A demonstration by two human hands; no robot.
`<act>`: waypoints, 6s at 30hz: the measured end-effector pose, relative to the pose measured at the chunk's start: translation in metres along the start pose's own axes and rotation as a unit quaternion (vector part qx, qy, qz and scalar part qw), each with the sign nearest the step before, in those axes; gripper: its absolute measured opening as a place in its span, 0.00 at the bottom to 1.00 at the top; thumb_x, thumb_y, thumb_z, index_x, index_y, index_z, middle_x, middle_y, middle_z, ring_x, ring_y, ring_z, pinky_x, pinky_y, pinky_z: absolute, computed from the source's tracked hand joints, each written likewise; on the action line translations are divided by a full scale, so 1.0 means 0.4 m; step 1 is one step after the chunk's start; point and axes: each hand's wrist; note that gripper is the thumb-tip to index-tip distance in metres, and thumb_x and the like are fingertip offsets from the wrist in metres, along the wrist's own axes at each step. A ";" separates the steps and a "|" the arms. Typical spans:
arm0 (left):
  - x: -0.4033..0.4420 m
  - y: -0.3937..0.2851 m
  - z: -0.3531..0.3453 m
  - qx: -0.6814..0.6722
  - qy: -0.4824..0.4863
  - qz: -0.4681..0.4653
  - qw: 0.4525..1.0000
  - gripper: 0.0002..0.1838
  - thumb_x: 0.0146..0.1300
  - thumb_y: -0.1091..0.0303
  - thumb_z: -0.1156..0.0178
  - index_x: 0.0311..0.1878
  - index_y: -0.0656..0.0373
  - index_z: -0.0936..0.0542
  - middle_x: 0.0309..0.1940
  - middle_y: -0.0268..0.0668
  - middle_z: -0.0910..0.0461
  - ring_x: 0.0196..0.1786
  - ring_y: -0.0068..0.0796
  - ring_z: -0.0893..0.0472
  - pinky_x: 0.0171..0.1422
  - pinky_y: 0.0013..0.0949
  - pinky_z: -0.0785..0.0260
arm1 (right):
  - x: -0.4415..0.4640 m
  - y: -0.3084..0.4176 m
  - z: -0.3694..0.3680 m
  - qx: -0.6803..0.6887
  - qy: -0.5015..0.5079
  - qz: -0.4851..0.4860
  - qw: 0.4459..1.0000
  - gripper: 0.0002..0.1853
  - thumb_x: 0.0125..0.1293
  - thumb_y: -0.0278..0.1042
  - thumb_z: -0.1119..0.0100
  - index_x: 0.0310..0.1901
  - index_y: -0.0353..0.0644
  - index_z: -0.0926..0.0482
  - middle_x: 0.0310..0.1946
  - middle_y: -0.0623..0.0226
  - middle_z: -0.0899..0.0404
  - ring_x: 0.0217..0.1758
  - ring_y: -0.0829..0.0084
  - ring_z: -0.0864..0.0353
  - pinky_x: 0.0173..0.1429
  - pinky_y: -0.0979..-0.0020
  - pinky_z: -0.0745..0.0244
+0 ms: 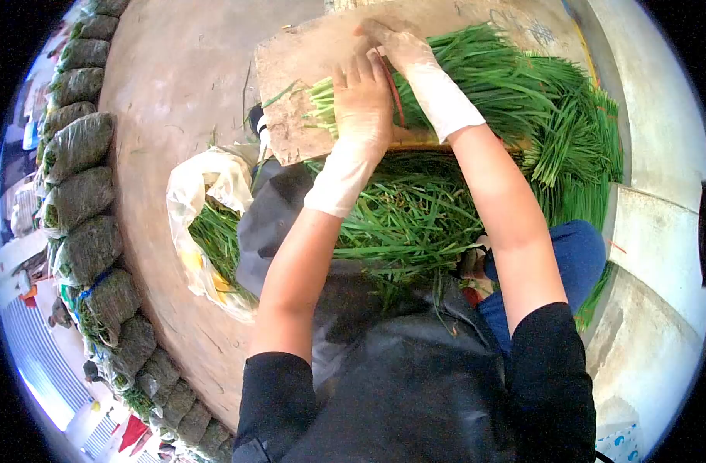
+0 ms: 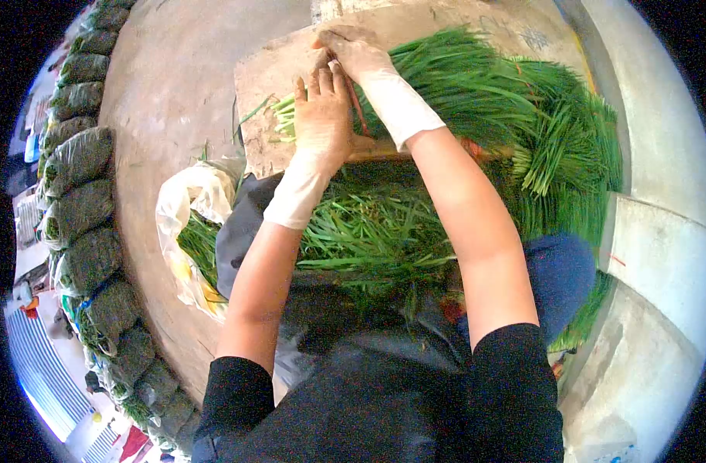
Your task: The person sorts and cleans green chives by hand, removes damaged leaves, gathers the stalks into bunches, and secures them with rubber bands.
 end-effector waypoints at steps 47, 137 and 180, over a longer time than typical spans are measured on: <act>0.050 0.096 0.067 -0.174 0.083 -0.106 0.976 0.63 0.27 0.44 0.21 0.69 0.62 0.40 0.64 0.45 0.34 0.65 0.43 0.32 0.70 0.46 0.44 | -0.054 0.129 -0.006 -0.086 0.124 -0.149 0.977 0.28 0.70 0.57 0.52 0.50 0.35 0.23 0.53 0.51 0.23 0.56 0.59 0.24 0.60 0.61 0.30; -1.199 0.177 0.274 -0.442 0.095 0.149 0.880 0.44 0.30 0.61 0.25 0.59 0.59 0.28 0.51 0.48 0.23 0.55 0.52 0.26 0.60 0.46 0.34 | -1.002 0.485 -0.238 -0.469 0.278 0.409 0.732 0.11 0.58 0.42 0.36 0.41 0.51 0.17 0.38 0.72 0.19 0.45 0.65 0.22 0.56 0.60 0.31; -1.033 0.082 0.291 -0.617 0.223 0.240 0.715 0.47 0.46 0.59 0.25 0.67 0.67 0.38 0.58 0.42 0.25 0.60 0.32 0.27 0.65 0.33 0.37 | -0.939 0.377 -0.126 -0.060 0.322 -0.047 0.944 0.35 0.57 0.27 0.35 0.66 0.36 0.37 0.55 0.64 0.23 0.57 0.70 0.26 0.63 0.69 0.32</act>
Point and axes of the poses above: each hand's wrist, its own x-axis towards the middle knuckle, its own z-axis out of the back of the hand, y = z × x
